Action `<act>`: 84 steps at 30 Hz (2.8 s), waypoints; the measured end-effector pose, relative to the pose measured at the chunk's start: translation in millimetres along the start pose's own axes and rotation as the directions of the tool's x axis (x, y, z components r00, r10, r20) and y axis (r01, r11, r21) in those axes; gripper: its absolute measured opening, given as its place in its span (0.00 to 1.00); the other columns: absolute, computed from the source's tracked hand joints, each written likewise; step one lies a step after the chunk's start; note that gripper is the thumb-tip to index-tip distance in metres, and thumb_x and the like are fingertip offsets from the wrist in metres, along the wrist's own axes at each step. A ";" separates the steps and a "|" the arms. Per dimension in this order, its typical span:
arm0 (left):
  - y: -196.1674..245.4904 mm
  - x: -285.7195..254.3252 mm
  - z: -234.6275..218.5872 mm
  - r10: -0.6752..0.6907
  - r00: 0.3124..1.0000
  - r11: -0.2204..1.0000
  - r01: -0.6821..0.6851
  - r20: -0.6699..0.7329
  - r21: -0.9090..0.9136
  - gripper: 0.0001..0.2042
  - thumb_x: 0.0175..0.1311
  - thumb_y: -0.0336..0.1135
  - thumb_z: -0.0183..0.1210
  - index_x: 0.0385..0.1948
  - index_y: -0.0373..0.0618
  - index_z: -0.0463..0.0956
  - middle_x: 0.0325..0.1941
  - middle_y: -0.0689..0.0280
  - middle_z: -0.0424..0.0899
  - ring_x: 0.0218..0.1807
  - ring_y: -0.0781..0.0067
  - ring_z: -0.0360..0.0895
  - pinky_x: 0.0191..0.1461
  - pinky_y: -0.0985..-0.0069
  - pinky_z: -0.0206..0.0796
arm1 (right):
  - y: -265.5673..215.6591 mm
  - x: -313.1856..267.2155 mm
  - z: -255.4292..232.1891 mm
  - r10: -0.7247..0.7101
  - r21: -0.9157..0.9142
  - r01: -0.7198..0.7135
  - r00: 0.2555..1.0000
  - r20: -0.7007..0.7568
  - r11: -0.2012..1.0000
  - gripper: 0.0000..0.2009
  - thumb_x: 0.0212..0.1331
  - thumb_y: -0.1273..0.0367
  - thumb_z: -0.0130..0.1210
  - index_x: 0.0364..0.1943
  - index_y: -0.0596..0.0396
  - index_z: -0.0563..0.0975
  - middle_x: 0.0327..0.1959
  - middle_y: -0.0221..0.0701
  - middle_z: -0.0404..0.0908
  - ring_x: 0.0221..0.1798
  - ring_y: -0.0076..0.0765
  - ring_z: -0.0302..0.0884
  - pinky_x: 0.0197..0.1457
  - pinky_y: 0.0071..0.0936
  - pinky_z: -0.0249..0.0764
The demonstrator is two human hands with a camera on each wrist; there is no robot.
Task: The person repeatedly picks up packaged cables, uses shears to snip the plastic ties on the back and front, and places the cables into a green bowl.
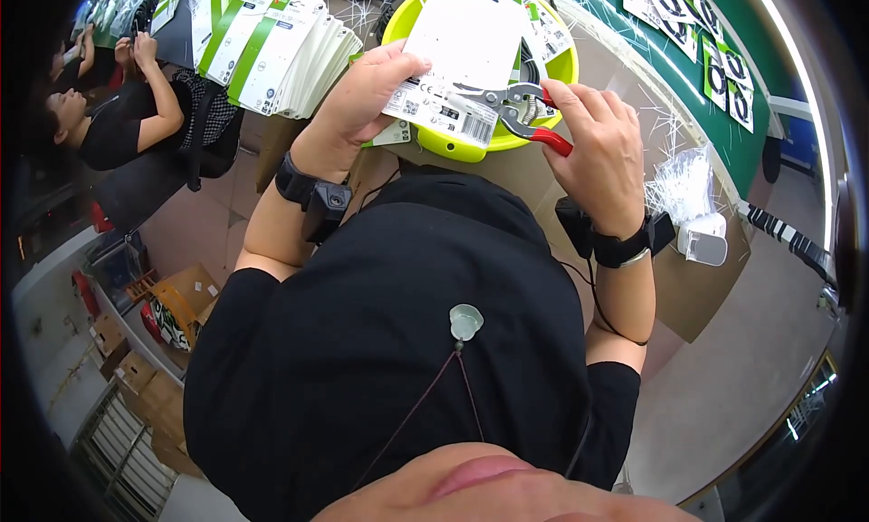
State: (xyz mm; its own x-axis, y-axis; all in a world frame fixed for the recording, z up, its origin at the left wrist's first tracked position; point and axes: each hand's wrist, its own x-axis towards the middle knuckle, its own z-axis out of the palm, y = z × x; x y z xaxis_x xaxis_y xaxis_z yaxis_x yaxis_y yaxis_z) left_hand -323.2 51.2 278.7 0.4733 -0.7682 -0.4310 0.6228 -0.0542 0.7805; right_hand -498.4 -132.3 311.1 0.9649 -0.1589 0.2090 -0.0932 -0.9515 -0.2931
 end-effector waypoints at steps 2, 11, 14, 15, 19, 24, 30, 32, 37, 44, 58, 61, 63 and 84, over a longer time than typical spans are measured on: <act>-2.3 0.3 0.1 0.001 1.000 0.999 0.000 0.015 -0.040 0.16 0.63 0.28 0.48 0.51 0.29 0.66 0.48 0.52 0.78 0.46 0.67 0.80 0.51 0.74 0.74 | -1.4 0.2 1.0 0.008 -0.012 -0.008 1.000 0.019 1.000 0.27 0.38 0.72 0.66 0.50 0.50 0.75 0.41 0.34 0.78 0.43 0.39 0.73 0.48 0.32 0.68; -6.5 -0.8 -1.3 0.011 1.000 0.999 -0.009 0.025 -0.048 0.17 0.63 0.27 0.48 0.53 0.29 0.65 0.49 0.53 0.77 0.47 0.68 0.80 0.50 0.75 0.75 | 11.1 2.1 13.7 0.195 0.253 -0.176 0.980 -0.050 0.951 0.25 0.40 0.73 0.64 0.49 0.51 0.76 0.40 0.35 0.78 0.43 0.39 0.74 0.46 0.31 0.68; -6.6 -2.6 2.2 -0.027 0.997 0.999 0.029 0.071 -0.035 0.17 0.64 0.28 0.48 0.53 0.30 0.64 0.49 0.54 0.77 0.46 0.70 0.80 0.49 0.75 0.75 | 6.5 7.0 12.2 0.154 0.127 -0.138 0.980 -0.129 0.982 0.25 0.40 0.73 0.63 0.49 0.51 0.75 0.40 0.35 0.78 0.43 0.39 0.73 0.47 0.32 0.68; -6.9 -2.8 3.2 -0.026 0.997 0.999 0.029 0.074 -0.032 0.17 0.64 0.28 0.48 0.53 0.30 0.64 0.49 0.54 0.77 0.46 0.70 0.80 0.49 0.75 0.75 | 4.6 7.8 12.3 0.115 0.049 -0.110 0.986 -0.117 0.993 0.25 0.40 0.73 0.63 0.49 0.51 0.75 0.41 0.35 0.78 0.44 0.39 0.73 0.48 0.32 0.67; -8.7 -3.2 5.1 -0.019 0.993 1.000 0.022 0.117 -0.021 0.18 0.64 0.29 0.49 0.54 0.32 0.63 0.49 0.56 0.77 0.45 0.72 0.80 0.49 0.76 0.75 | 0.3 11.5 11.7 0.071 -0.030 -0.074 0.992 -0.101 0.997 0.25 0.40 0.73 0.63 0.50 0.51 0.75 0.42 0.35 0.77 0.45 0.40 0.73 0.49 0.34 0.66; -10.2 -4.8 5.9 -0.019 0.991 1.000 0.019 0.133 -0.002 0.18 0.64 0.29 0.49 0.55 0.33 0.63 0.49 0.57 0.77 0.45 0.73 0.80 0.48 0.78 0.74 | -1.3 15.4 12.6 0.029 -0.045 -0.034 0.993 -0.112 0.998 0.25 0.40 0.73 0.63 0.49 0.51 0.75 0.40 0.35 0.78 0.43 0.40 0.73 0.47 0.34 0.68; -10.9 -5.7 7.2 -0.025 0.993 1.000 0.023 0.111 0.017 0.18 0.65 0.29 0.48 0.55 0.34 0.63 0.50 0.58 0.77 0.47 0.74 0.79 0.50 0.77 0.72 | 2.8 13.1 20.3 0.130 0.059 -0.130 0.992 -0.001 0.990 0.22 0.43 0.73 0.62 0.48 0.53 0.75 0.39 0.35 0.79 0.38 0.42 0.76 0.43 0.32 0.71; -11.0 -4.3 7.3 0.010 0.993 0.998 -0.016 0.114 0.057 0.18 0.65 0.29 0.48 0.56 0.34 0.63 0.50 0.58 0.76 0.49 0.74 0.77 0.51 0.77 0.71 | 7.2 14.1 29.8 0.198 0.232 -0.185 0.979 -0.036 0.955 0.19 0.47 0.74 0.61 0.47 0.56 0.75 0.39 0.35 0.80 0.37 0.40 0.78 0.42 0.30 0.73; -5.1 -3.8 16.5 0.249 0.916 0.814 -0.373 0.313 0.446 0.19 0.66 0.33 0.51 0.56 0.35 0.63 0.53 0.59 0.74 0.56 0.72 0.71 0.55 0.76 0.67 | -9.1 24.5 46.6 0.367 0.888 -0.355 0.899 0.239 0.291 0.16 0.53 0.75 0.59 0.46 0.60 0.73 0.42 0.35 0.81 0.40 0.33 0.80 0.44 0.26 0.74; -0.2 11.7 -3.4 0.509 0.799 0.583 -0.594 0.322 0.554 0.22 0.66 0.36 0.53 0.59 0.40 0.61 0.56 0.61 0.71 0.60 0.71 0.67 0.57 0.75 0.64 | -19.6 31.2 55.1 0.350 0.908 -0.141 0.891 0.290 -0.394 0.20 0.54 0.73 0.60 0.51 0.62 0.70 0.44 0.34 0.79 0.43 0.26 0.77 0.47 0.22 0.72; 3.4 -0.1 -8.7 0.502 0.865 0.856 -0.497 -0.005 0.142 0.15 0.69 0.31 0.48 0.54 0.39 0.63 0.49 0.64 0.76 0.49 0.77 0.74 0.53 0.79 0.68 | -10.7 12.5 2.4 0.059 0.159 -0.049 0.997 -0.055 0.986 0.23 0.45 0.71 0.62 0.50 0.54 0.73 0.40 0.36 0.77 0.43 0.40 0.75 0.47 0.32 0.69; 2.6 -1.8 -5.0 0.568 0.823 0.792 -0.545 -0.004 0.276 0.14 0.69 0.31 0.48 0.54 0.39 0.63 0.48 0.65 0.76 0.48 0.79 0.73 0.52 0.80 0.68 | -12.7 8.6 0.8 0.063 0.054 -0.061 0.997 -0.041 0.997 0.23 0.40 0.70 0.64 0.47 0.53 0.74 0.36 0.35 0.76 0.40 0.41 0.74 0.43 0.35 0.67; 2.2 -2.8 -3.3 0.599 0.801 0.754 -0.562 -0.003 0.341 0.14 0.69 0.31 0.48 0.53 0.38 0.64 0.47 0.65 0.76 0.47 0.79 0.73 0.52 0.80 0.68 | -15.1 8.7 -0.4 0.075 0.030 -0.076 0.997 0.008 0.997 0.24 0.41 0.71 0.63 0.49 0.53 0.74 0.38 0.36 0.77 0.41 0.43 0.74 0.45 0.36 0.69; -14.2 7.4 2.7 0.354 0.933 0.915 -0.332 0.063 -0.229 0.14 0.69 0.30 0.45 0.54 0.39 0.62 0.51 0.61 0.74 0.52 0.71 0.73 0.57 0.70 0.69 | -38.1 32.1 32.8 0.062 0.393 0.031 0.974 -0.220 0.919 0.23 0.41 0.75 0.63 0.48 0.56 0.74 0.35 0.38 0.79 0.36 0.40 0.78 0.42 0.30 0.74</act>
State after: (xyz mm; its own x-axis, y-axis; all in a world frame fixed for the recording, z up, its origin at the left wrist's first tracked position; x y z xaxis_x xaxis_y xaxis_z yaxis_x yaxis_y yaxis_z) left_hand -330.2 44.6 265.7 0.6229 -0.7762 -0.0971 0.5557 0.3516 0.7534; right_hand -455.8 -92.5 298.4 0.8796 -0.2713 0.3908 0.0407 -0.7756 -0.6299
